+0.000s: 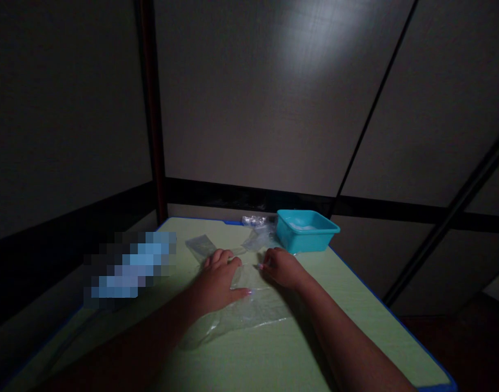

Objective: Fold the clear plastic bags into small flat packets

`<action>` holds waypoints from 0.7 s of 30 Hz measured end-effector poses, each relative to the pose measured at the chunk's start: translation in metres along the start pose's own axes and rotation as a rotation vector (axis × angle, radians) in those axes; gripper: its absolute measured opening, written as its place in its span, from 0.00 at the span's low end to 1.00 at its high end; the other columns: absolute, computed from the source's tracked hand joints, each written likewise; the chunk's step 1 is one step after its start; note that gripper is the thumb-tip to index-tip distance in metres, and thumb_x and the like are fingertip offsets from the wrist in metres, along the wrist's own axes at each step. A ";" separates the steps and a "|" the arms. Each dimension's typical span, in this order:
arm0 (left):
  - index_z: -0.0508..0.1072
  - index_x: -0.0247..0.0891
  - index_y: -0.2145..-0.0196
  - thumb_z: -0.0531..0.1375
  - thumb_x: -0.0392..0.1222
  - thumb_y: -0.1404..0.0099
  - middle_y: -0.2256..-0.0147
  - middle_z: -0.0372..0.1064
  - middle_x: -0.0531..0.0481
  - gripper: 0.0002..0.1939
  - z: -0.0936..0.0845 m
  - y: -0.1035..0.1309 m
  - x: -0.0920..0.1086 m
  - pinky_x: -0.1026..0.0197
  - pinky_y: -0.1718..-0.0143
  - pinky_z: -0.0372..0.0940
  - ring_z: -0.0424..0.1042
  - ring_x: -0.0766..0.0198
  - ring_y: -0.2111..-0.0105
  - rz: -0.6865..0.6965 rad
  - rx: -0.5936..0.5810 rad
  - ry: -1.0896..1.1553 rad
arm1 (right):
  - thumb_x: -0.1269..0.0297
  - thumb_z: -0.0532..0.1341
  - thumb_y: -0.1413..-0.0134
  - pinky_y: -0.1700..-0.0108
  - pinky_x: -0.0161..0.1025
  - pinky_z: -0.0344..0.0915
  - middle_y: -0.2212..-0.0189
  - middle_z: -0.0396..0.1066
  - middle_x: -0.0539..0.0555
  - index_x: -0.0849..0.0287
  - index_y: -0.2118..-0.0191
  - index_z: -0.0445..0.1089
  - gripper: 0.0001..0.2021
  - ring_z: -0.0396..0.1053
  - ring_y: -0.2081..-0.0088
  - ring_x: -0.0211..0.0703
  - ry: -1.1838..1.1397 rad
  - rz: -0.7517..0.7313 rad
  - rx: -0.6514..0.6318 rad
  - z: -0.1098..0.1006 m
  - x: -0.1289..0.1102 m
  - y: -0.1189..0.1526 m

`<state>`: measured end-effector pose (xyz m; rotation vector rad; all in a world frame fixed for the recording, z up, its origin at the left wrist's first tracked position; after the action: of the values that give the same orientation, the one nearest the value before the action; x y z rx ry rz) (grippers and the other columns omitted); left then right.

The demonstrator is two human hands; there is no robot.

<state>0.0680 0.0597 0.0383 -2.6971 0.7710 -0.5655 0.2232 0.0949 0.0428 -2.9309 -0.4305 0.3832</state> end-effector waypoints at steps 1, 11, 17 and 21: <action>0.66 0.44 0.55 0.61 0.60 0.53 0.53 0.59 0.44 0.30 0.002 0.000 -0.002 0.50 0.50 0.51 0.54 0.49 0.50 -0.010 -0.009 -0.011 | 0.55 0.58 0.52 0.68 0.34 0.55 0.68 0.69 0.56 0.60 0.67 0.69 0.12 0.64 0.68 0.40 0.002 0.000 -0.016 0.002 0.000 0.000; 0.61 0.45 0.47 0.61 0.63 0.55 0.43 0.50 0.40 0.40 0.022 0.001 -0.017 0.41 0.46 0.45 0.44 0.43 0.42 -0.048 -0.106 0.021 | 0.50 0.60 0.55 0.73 0.32 0.51 0.72 0.68 0.53 0.60 0.72 0.67 0.16 0.60 0.73 0.36 -0.066 -0.088 -0.049 0.006 -0.008 0.002; 0.63 0.45 0.49 0.62 0.66 0.61 0.44 0.52 0.40 0.42 0.021 -0.001 -0.015 0.43 0.46 0.46 0.46 0.44 0.43 -0.024 -0.103 0.031 | 0.54 0.62 0.57 0.74 0.31 0.50 0.74 0.68 0.51 0.59 0.63 0.66 0.17 0.61 0.74 0.36 -0.146 -0.075 -0.107 0.011 -0.007 0.004; 0.63 0.46 0.49 0.62 0.67 0.61 0.44 0.52 0.40 0.43 0.021 -0.002 -0.016 0.42 0.46 0.46 0.46 0.43 0.43 -0.033 -0.119 0.025 | 0.59 0.64 0.59 0.75 0.31 0.50 0.75 0.68 0.49 0.58 0.62 0.67 0.16 0.62 0.75 0.36 -0.183 -0.091 -0.148 0.012 -0.012 0.006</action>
<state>0.0652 0.0736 0.0156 -2.8215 0.7918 -0.5793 0.2101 0.0866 0.0333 -3.0151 -0.6394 0.6359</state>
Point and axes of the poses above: each hand's wrist, its own y-axis away from the middle knuckle, its own z-axis out of the palm, x = y × z, the point moved 8 cm from there along -y, towards the middle knuckle
